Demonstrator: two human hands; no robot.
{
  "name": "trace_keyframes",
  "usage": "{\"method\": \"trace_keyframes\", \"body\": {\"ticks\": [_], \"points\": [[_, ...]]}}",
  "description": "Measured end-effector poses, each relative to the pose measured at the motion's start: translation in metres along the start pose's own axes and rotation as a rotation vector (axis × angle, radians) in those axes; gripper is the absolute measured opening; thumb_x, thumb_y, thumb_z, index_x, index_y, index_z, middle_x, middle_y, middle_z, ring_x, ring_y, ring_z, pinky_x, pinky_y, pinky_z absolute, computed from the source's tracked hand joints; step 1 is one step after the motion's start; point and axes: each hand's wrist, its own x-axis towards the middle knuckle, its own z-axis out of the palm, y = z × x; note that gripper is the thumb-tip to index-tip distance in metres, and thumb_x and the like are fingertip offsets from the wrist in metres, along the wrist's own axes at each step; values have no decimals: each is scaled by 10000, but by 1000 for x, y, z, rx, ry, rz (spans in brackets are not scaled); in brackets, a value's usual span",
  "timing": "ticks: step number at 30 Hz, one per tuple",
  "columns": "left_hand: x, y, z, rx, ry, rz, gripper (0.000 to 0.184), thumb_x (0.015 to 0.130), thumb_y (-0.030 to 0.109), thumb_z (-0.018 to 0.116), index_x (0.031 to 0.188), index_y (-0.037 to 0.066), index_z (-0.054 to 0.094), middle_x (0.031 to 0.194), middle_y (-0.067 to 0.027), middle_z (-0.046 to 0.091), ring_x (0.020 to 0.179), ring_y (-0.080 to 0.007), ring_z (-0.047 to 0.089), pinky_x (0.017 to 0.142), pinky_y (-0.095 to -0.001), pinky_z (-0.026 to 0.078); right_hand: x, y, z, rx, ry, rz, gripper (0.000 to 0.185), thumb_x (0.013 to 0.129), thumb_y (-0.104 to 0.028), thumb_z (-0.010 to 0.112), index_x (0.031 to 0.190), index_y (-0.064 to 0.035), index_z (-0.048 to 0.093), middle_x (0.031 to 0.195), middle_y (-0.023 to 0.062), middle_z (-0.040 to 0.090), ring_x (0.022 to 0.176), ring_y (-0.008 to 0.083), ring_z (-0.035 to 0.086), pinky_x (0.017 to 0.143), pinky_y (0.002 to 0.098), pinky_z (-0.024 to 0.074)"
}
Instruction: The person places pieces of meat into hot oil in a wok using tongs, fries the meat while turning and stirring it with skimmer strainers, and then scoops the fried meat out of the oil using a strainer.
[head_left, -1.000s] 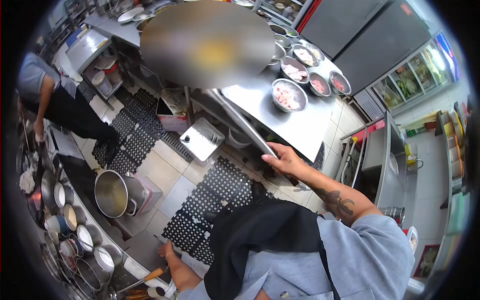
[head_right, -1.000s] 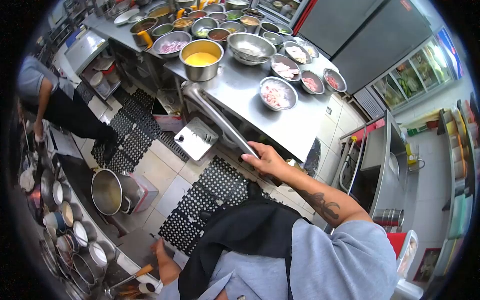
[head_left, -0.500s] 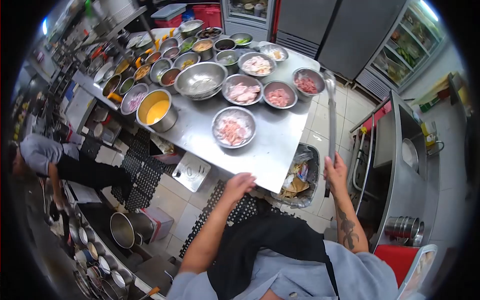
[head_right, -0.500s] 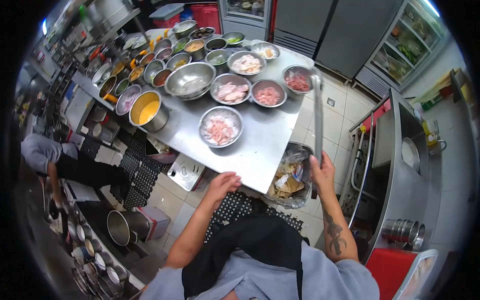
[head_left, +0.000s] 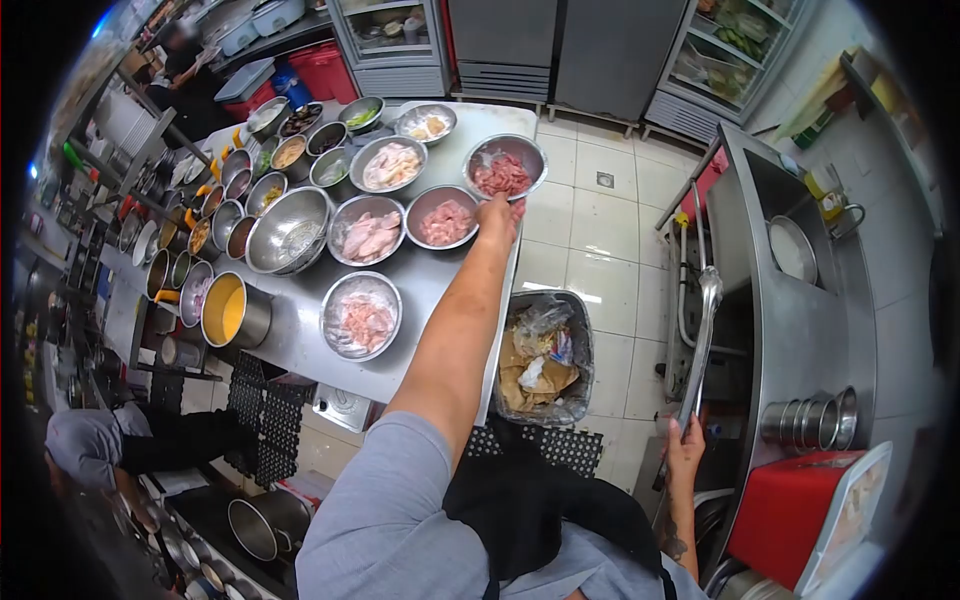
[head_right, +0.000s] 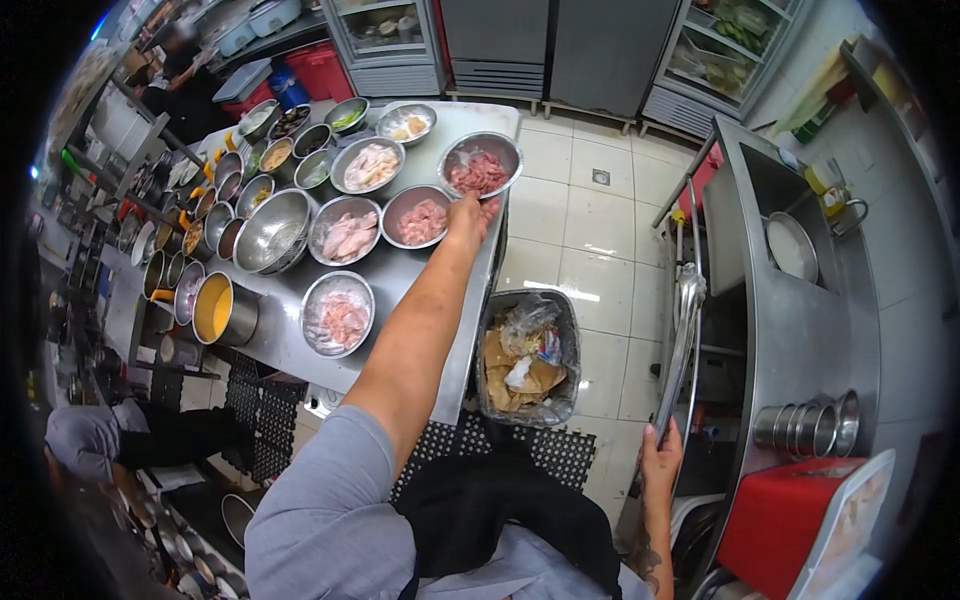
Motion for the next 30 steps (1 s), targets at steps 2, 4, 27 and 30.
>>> {"method": "trace_keyframes", "body": {"ticks": [2,4,27,30], "points": [[-1,-4,6,38,113,72,234,825,63,461,1056,30,476,940,-108,570,675,-188,574,531,-278,502,0,-2,-6,-5,-6,20,442,841,-143,588,1217,11,413,721,-1,528,488,39,430,407,191,357],[-30,-9,2,57,47,195,231,827,64,467,1056,43,482,927,-87,576,682,-174,574,532,-273,500,9,3,-9,-5,-25,36,492,839,-124,588,1255,31,378,709,-2,515,517,46,449,448,191,383],[-451,102,-303,235,562,811,41,825,38,482,850,8,496,739,-33,533,597,-97,546,511,-226,510,-88,-272,240,-905,-1170,-1482,344,744,-74,616,1082,-67,557,761,143,551,683,342,552,624,407,441],[-517,103,-332,116,665,855,61,825,32,478,874,10,505,769,-38,553,608,-97,554,517,-226,511,-138,-276,262,-786,-1263,-1603,358,740,-74,624,1090,-58,553,780,137,565,691,334,560,616,398,437]]}}
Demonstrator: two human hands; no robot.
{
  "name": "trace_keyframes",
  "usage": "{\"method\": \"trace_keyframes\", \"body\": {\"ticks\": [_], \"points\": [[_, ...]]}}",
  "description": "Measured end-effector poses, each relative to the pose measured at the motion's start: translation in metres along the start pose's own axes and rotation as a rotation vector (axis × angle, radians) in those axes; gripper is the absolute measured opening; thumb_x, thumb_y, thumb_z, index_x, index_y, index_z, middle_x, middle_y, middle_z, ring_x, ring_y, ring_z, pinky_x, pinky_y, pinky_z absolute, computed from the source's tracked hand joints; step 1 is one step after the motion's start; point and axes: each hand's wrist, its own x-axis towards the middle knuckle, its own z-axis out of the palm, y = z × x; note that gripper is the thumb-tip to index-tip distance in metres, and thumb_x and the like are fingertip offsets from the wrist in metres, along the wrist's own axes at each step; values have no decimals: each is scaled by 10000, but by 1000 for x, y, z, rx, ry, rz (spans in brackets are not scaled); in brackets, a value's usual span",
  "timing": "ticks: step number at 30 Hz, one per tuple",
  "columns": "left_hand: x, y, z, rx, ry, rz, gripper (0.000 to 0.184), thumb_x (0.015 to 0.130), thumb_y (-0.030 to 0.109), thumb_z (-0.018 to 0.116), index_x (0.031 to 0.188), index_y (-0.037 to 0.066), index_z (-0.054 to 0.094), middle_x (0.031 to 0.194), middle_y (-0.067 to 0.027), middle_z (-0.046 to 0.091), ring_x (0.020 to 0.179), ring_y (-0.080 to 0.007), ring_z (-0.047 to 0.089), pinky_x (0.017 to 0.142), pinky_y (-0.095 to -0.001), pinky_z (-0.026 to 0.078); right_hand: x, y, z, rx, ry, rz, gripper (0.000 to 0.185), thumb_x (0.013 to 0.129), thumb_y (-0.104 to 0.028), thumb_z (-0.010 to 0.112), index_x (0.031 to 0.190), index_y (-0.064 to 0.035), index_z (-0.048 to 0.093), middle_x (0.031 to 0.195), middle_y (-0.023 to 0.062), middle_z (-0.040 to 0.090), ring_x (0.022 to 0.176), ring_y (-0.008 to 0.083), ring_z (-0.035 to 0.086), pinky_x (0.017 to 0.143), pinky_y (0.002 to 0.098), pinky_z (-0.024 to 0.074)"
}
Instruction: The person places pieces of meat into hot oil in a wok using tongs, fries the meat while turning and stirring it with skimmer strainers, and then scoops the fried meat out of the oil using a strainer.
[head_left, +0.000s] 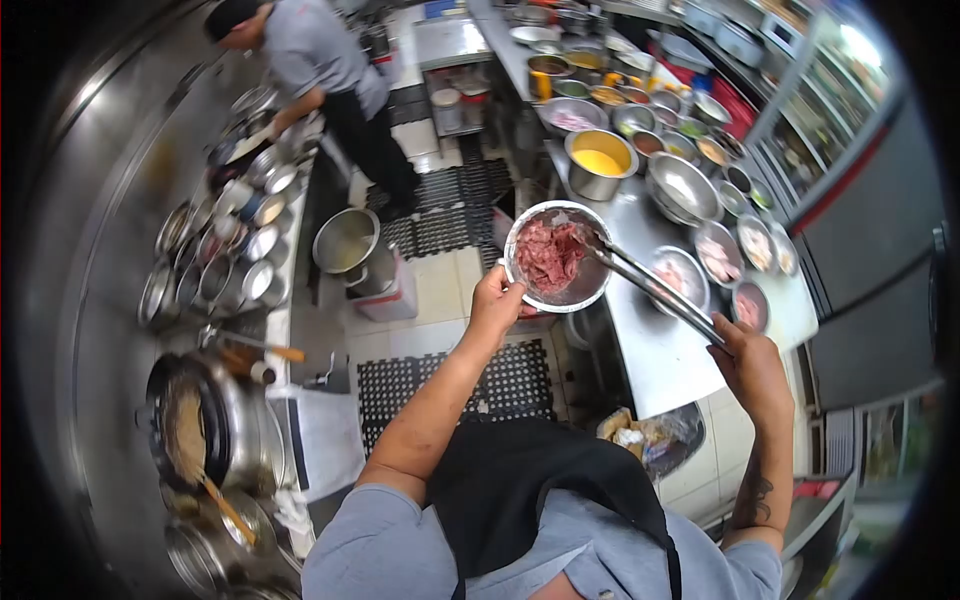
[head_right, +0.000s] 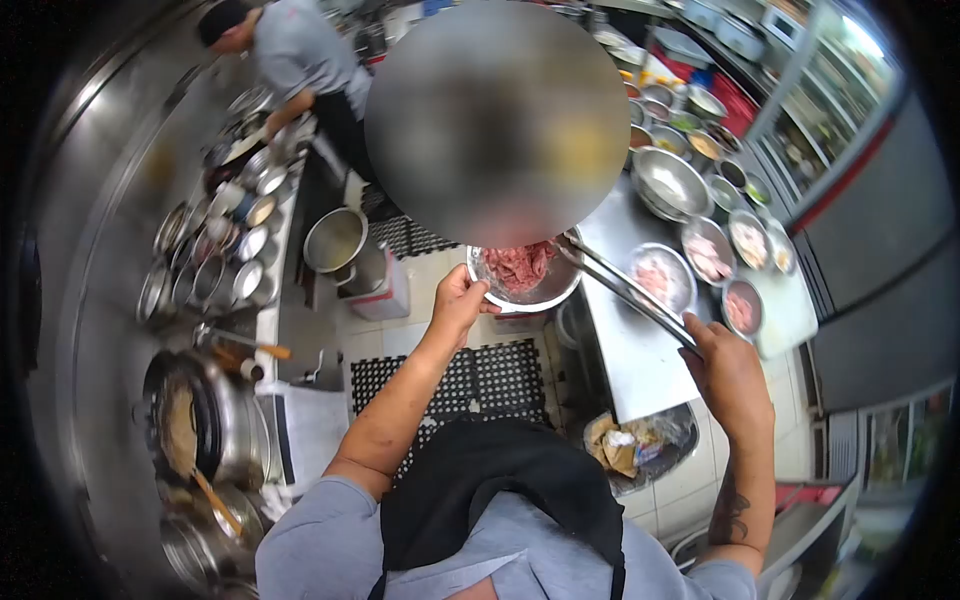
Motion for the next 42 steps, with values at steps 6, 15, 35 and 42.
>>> {"method": "trace_keyframes", "body": {"ticks": [6,15,35,42], "points": [[-36,38,-114,-72,195,53,125,833,25,454,947,-2,495,901,-90,592,701,-146,611,570,-254,534,58,-94,-3,52,-78,-237,405,727,-83,645,1117,-42,543,801,148,574,705,334,565,623,381,438],[-77,57,-196,-197,495,81,167,836,29,463,992,0,513,885,-93,585,690,-152,601,577,-269,545,113,-159,37,107,-168,-586,405,749,-117,617,1122,4,514,823,189,574,741,373,559,664,409,452],[-199,71,-239,-396,1101,367,136,849,79,475,976,39,502,880,-76,603,684,-157,605,602,-293,527,218,-277,101,464,-427,-1099,458,694,-42,657,1115,56,505,838,200,566,733,337,567,673,351,451],[-277,105,-277,-290,1312,527,19,853,54,479,862,39,488,816,-93,596,646,-159,595,612,-297,540,195,-388,74,304,-355,-1428,417,704,-67,650,1095,9,528,833,195,561,723,347,562,636,385,438]]}}
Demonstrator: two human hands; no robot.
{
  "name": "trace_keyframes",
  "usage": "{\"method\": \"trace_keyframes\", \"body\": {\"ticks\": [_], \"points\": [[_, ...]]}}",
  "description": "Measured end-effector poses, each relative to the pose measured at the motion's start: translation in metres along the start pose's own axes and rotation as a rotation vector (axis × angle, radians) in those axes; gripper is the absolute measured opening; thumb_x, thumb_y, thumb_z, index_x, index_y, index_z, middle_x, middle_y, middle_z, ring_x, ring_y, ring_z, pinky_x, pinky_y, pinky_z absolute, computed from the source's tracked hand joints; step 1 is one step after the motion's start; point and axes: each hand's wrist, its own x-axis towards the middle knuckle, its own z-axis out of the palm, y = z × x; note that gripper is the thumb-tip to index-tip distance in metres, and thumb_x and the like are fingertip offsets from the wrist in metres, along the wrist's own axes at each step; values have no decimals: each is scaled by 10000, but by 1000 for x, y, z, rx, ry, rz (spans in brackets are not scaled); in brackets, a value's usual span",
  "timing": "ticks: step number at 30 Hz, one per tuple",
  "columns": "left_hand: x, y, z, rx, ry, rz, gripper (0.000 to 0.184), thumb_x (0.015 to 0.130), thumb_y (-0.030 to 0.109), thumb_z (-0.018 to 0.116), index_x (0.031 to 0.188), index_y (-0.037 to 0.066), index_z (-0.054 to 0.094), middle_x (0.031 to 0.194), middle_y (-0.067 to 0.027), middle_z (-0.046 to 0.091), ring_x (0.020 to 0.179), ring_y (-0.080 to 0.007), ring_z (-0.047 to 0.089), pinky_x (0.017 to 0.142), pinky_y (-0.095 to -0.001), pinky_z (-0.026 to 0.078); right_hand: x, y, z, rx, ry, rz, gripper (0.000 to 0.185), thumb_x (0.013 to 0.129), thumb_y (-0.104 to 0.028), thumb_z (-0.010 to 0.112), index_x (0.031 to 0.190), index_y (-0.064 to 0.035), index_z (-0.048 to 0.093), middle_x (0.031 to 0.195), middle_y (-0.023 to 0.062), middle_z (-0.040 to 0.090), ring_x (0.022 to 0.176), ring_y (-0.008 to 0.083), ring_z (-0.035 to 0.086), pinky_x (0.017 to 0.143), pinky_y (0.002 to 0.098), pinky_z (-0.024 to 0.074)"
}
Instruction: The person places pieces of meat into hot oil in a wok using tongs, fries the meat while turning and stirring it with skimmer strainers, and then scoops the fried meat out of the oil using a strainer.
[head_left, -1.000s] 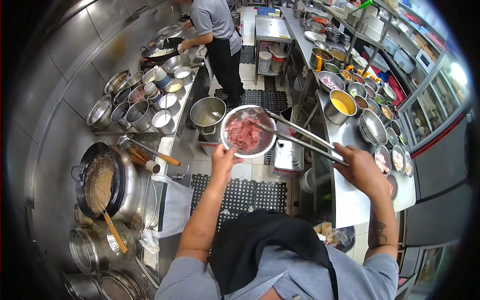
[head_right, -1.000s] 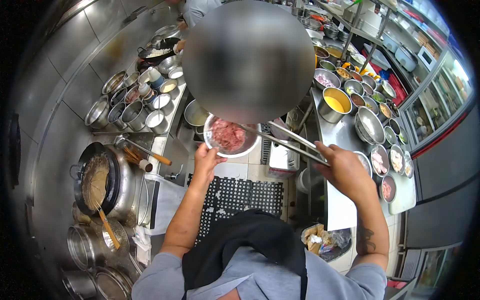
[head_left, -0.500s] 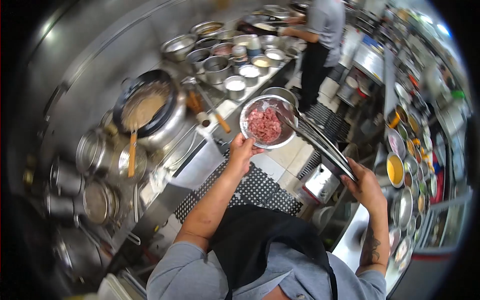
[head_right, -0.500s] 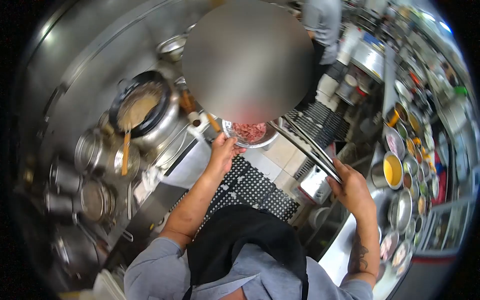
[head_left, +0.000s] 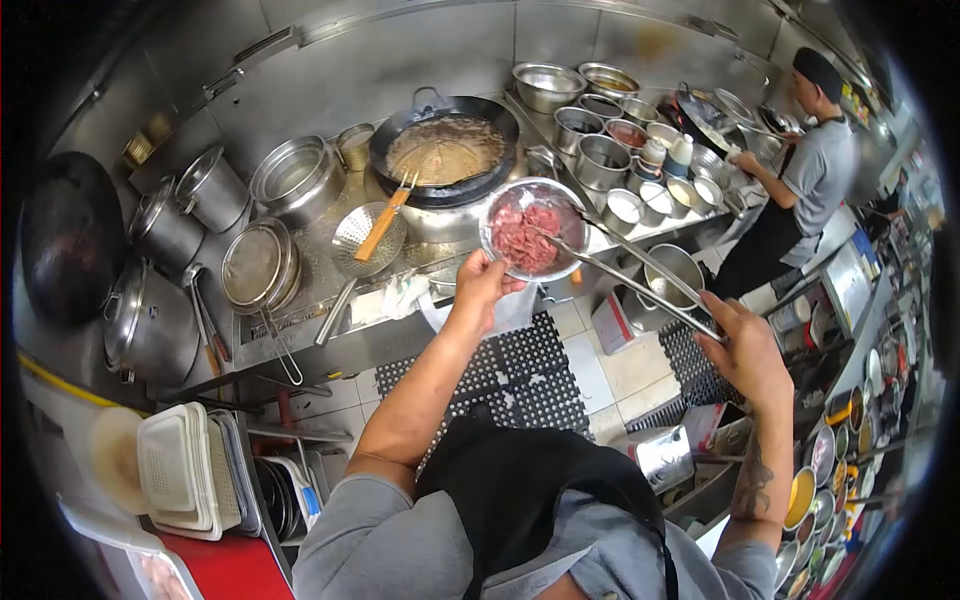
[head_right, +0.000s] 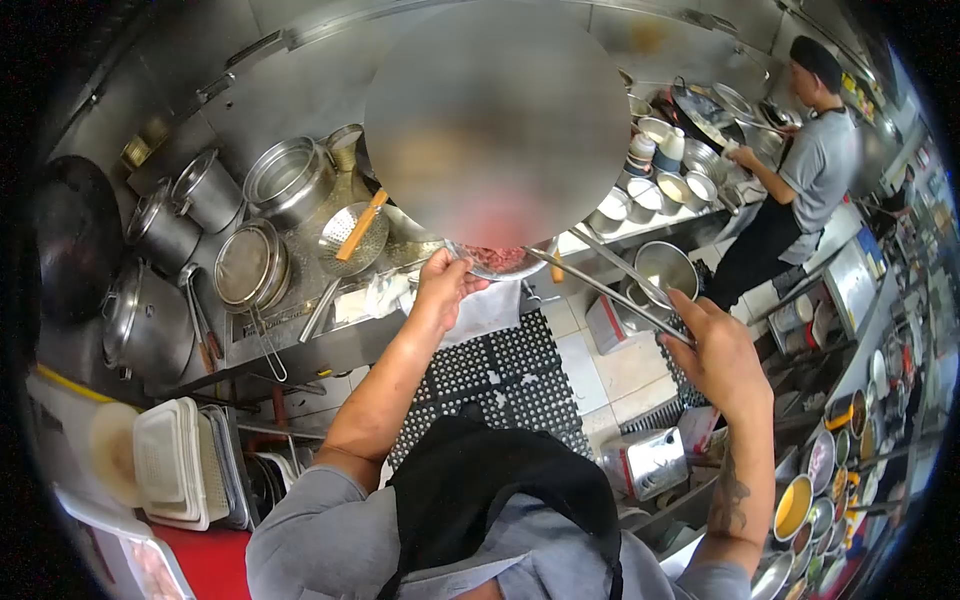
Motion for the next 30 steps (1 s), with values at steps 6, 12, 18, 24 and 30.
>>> {"method": "trace_keyframes", "body": {"ticks": [6,12,18,24,30], "points": [[24,41,-43,-17,84,92,34,847,43,488,816,54,476,783,-82,586,616,-149,583,589,-304,540,93,-21,25,-131,79,-156,420,723,-109,643,1101,31,523,916,209,582,806,373,561,716,399,448],[60,65,-87,33,139,145,22,848,44,485,827,48,484,801,-78,592,622,-150,590,587,-297,540,147,-67,12,-125,-121,-142,447,700,-110,663,1101,29,526,840,211,581,785,364,563,709,395,445],[80,88,-111,120,167,228,17,849,52,488,853,38,495,831,-77,593,629,-145,586,582,-290,537,207,-75,38,-188,-144,-371,462,657,-89,685,1087,11,547,727,183,573,679,316,571,630,390,432],[106,108,-124,92,191,185,55,851,55,473,894,36,503,816,-70,584,646,-159,584,599,-286,532,257,-86,50,-317,-108,-490,352,690,-95,659,1028,-26,588,765,175,594,766,337,572,701,411,449],[150,126,-121,2,273,61,105,862,76,452,942,28,502,890,-105,591,720,-199,598,654,-313,541,316,-88,38,-428,-93,-568,221,711,-74,583,926,-42,621,792,175,601,805,333,579,725,420,458]]}}
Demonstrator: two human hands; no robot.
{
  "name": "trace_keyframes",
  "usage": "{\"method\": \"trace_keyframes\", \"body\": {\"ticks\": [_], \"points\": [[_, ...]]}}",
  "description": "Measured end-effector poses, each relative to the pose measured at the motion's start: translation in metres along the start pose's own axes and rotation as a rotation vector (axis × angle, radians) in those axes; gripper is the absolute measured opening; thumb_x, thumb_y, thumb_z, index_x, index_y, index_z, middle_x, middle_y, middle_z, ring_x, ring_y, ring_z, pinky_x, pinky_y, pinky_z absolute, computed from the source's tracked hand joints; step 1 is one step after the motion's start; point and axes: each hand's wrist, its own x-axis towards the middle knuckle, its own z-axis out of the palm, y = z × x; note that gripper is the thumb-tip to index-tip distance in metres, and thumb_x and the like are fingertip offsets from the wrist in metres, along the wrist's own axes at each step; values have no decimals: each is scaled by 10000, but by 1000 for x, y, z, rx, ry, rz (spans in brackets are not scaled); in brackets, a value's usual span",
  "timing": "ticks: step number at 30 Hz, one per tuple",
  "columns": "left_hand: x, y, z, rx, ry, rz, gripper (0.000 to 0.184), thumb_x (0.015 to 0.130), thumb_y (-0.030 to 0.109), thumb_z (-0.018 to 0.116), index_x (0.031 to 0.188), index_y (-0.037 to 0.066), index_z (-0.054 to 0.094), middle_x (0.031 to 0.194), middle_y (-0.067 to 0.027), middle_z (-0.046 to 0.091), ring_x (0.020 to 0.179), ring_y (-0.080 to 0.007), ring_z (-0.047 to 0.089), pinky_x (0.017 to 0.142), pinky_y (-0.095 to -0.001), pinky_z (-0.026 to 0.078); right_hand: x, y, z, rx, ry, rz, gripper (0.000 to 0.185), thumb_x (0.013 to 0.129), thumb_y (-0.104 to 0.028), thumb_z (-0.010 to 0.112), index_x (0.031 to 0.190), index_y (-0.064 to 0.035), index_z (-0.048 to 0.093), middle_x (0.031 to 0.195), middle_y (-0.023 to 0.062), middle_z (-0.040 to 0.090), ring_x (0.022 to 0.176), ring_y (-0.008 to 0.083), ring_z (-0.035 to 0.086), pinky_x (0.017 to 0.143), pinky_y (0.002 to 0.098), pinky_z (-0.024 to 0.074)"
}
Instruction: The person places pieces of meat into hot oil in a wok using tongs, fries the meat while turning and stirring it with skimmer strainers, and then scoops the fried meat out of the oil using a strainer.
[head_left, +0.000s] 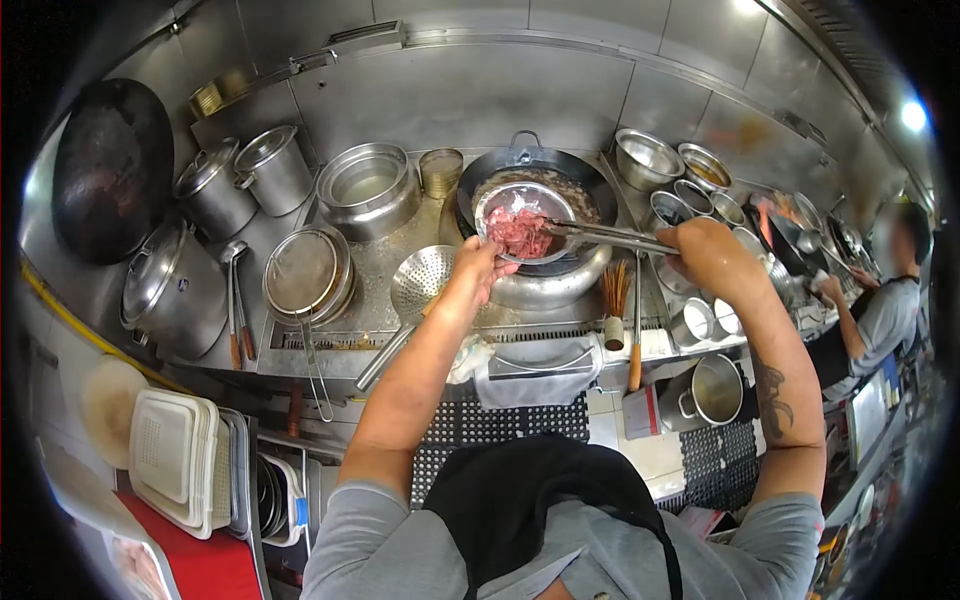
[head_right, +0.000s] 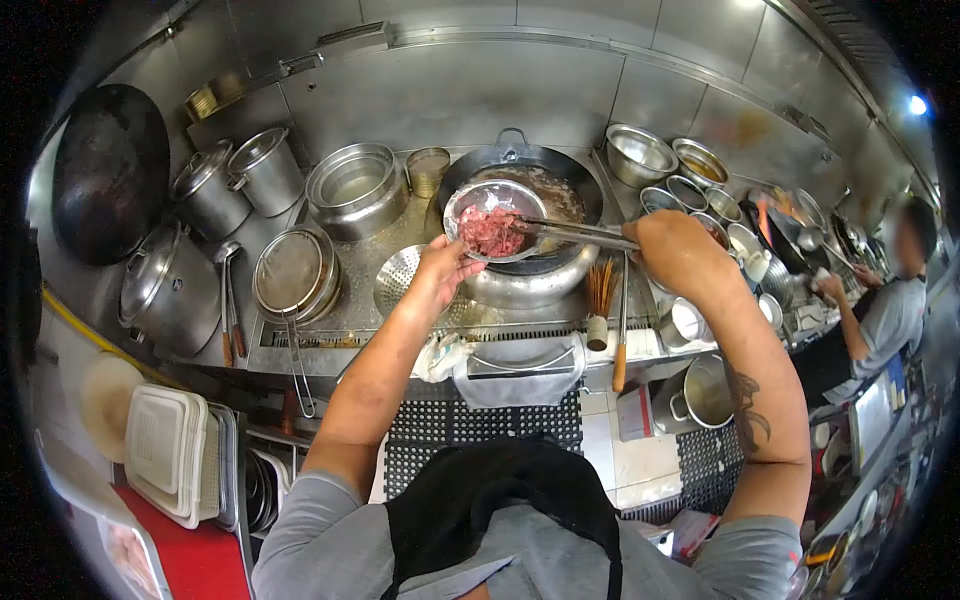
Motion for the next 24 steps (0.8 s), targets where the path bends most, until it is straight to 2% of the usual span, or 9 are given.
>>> {"method": "trace_keyframes", "body": {"ticks": [3,9,15,16,19,20,22,24], "points": [[21,3,12,11,20,35,120,865,77,451,963,22,493,912,-112,588,735,-216,603,660,-318,544,20,35,6,35,29,-56,235,693,-112,634,916,-43,607,789,179,599,782,347,572,702,428,447],[63,7,36,-56,69,52,163,863,68,450,1010,0,467,943,-137,584,727,-241,606,650,-338,551,51,88,1,65,52,-132,205,690,-117,649,865,-29,589,768,187,592,781,366,565,697,435,435],[92,-2,55,-11,145,85,160,845,57,471,993,-3,465,932,-143,582,707,-245,608,621,-327,558,72,135,-11,145,138,-105,310,694,-107,647,990,-25,608,833,205,602,813,369,567,725,425,438],[96,-5,56,-13,153,87,160,845,57,471,993,-3,465,932,-143,582,707,-245,608,621,-327,558,76,143,-11,164,140,-99,309,696,-100,649,980,11,601,851,206,606,832,367,569,737,419,440],[103,-10,51,-57,188,95,187,823,48,483,998,-14,463,911,-135,570,676,-240,608,561,-310,555,91,168,0,183,163,-86,283,704,-98,646,957,24,604,855,208,607,836,359,575,739,405,445],[103,-11,46,-58,210,115,191,818,43,486,997,-19,457,905,-137,567,671,-241,607,556,-304,557,97,176,6,184,160,-89,283,704,-98,646,957,24,604,855,208,607,836,359,575,739,405,445],[100,-11,37,-54,258,152,195,814,38,485,995,-20,447,890,-130,561,665,-242,607,560,-298,561,112,192,25,196,75,-41,294,686,-119,658,967,-39,625,880,204,612,846,354,582,753,399,458],[90,-6,32,-59,288,160,191,815,39,484,993,-19,449,889,-126,562,670,-239,608,562,-297,560,127,205,51,202,20,-6,300,678,-130,665,963,-41,629,877,204,613,841,347,588,753,396,461]]}}
